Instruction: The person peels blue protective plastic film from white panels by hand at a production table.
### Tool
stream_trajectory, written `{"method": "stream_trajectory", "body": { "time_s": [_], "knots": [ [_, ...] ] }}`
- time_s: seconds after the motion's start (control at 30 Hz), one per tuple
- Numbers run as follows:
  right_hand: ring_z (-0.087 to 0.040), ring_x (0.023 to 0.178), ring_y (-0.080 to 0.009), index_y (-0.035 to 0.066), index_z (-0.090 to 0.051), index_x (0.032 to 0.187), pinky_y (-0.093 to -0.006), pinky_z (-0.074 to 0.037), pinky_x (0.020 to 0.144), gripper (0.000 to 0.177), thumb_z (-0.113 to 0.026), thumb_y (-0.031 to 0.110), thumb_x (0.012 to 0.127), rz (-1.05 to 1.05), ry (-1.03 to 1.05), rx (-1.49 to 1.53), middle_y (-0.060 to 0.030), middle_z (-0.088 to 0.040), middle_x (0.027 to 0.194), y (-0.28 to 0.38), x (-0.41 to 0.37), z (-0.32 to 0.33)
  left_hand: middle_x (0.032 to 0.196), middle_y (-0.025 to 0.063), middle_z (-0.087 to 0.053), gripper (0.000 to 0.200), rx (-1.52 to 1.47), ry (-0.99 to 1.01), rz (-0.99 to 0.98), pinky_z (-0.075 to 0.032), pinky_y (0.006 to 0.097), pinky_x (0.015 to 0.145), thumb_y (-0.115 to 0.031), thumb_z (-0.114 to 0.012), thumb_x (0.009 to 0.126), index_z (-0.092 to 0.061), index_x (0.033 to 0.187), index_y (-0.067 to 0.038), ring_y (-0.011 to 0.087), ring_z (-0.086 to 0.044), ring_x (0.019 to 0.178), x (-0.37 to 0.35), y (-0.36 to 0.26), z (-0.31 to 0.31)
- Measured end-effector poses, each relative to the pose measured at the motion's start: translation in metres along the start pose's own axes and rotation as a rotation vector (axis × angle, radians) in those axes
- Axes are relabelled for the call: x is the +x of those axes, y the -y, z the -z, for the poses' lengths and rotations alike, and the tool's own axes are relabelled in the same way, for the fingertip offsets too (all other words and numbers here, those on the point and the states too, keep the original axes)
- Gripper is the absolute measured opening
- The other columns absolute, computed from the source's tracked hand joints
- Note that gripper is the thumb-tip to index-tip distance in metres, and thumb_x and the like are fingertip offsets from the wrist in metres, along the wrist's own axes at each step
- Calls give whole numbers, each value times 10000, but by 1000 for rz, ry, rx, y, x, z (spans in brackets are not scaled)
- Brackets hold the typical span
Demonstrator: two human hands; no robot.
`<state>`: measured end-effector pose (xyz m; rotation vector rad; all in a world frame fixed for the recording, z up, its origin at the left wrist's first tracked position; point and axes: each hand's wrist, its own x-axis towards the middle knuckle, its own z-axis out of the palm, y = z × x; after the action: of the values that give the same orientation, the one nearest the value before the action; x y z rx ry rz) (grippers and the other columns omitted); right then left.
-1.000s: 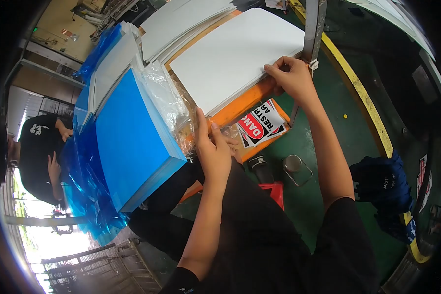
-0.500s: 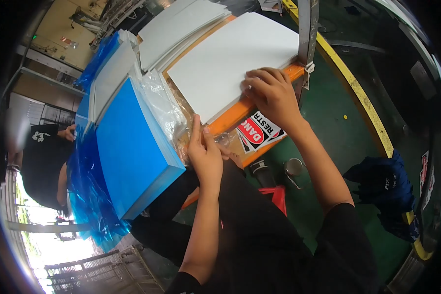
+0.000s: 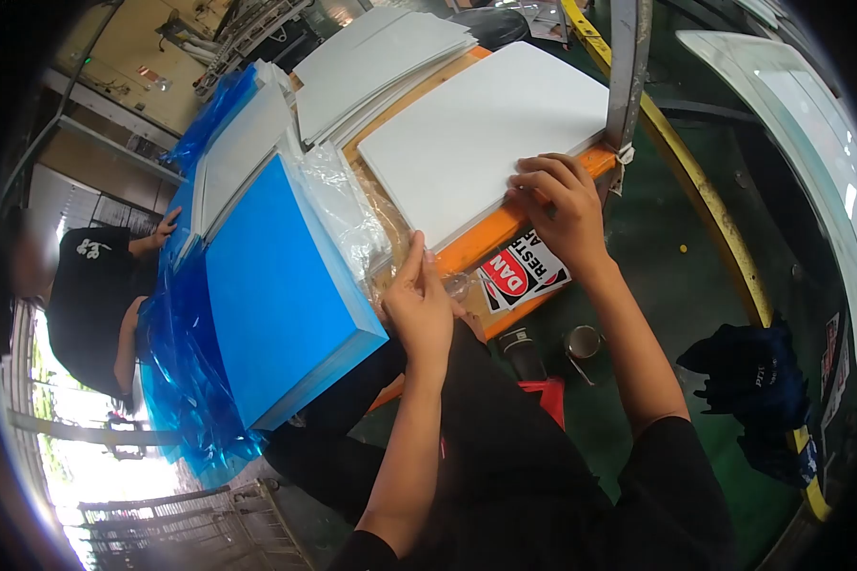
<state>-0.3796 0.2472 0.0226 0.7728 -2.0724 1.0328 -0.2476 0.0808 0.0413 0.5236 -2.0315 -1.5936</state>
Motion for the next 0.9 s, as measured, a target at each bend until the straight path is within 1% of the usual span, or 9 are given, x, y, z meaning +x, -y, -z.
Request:
{"method": "stream_trajectory", "body": {
  "time_s": [0.1,0.13,0.27,0.5,0.53,0.6,0.7,0.83,0.9],
  "knots": [
    [-638,1125,-300,77,-736,975,-414,-524,933,173,-799,77,813,7,-11,-4,-64,-724,1114,1,0,-1,1410,199,-615,364,-8,15,-12,-490,240,436,-121,-555,1060,-594,1377,53,104,-625,506,2,3,2],
    [-635,1140,-310,72,-732,975,-416,-522,939,175,-795,64,812,-6,-10,5,-69,-722,1112,1,-1,-2,1416,220,-598,339,31,23,-22,-550,241,446,-69,-550,1040,-620,1356,31,184,-749,717,2,3,3],
    [-634,1151,-312,65,-723,967,-418,-519,948,176,-793,41,808,-16,-24,26,-79,-717,1116,5,2,-2,1388,233,-617,326,102,42,31,-540,261,456,-65,-545,1042,-634,1340,33,171,-707,589,2,-3,6],
    [-613,1227,-329,54,-739,1006,-425,-505,1001,200,-790,29,814,-73,-76,18,-95,-711,1185,13,-9,-5,773,126,-693,385,170,30,-8,-476,278,387,-67,-555,1042,-577,1422,-11,132,-593,440,-2,-7,9],
    [-599,1259,-336,56,-747,1030,-432,-496,1028,208,-784,28,827,-85,-93,44,-110,-699,1228,12,-11,-8,966,193,-740,423,158,73,136,-596,327,631,-26,-575,1007,-565,1430,-3,221,-729,677,-1,-10,11],
    [-572,1310,-346,59,-751,1098,-445,-472,1078,246,-770,28,855,-112,-110,74,-138,-669,1310,6,-23,-15,1402,263,-591,508,311,-25,-288,-260,508,1221,61,-611,910,-557,1414,37,383,-519,1376,3,23,8],
    [-546,1345,-355,32,-696,1235,-460,-434,1124,344,-746,33,895,-78,-211,-23,-173,-623,1390,3,-20,-26,1429,258,-566,540,516,-146,-579,-400,490,1120,-80,-636,982,-487,1496,-9,413,-539,1328,-5,23,14],
    [-557,1312,-286,-13,-553,1399,-394,-432,1109,458,-684,40,963,-319,-242,161,-168,-583,1428,20,-25,-34,1580,216,-415,589,138,103,-300,-426,413,1126,-84,-546,1036,-330,1583,-38,384,-400,1453,-44,3,27],
    [-551,1314,-262,-22,-544,1390,-358,-454,1089,415,-655,61,999,-312,-168,36,-159,-580,1424,46,-19,-33,1465,182,-567,556,161,229,-220,-555,368,948,-107,-570,1038,-401,1568,-108,346,-668,1188,-66,-8,53]
  ]
}}
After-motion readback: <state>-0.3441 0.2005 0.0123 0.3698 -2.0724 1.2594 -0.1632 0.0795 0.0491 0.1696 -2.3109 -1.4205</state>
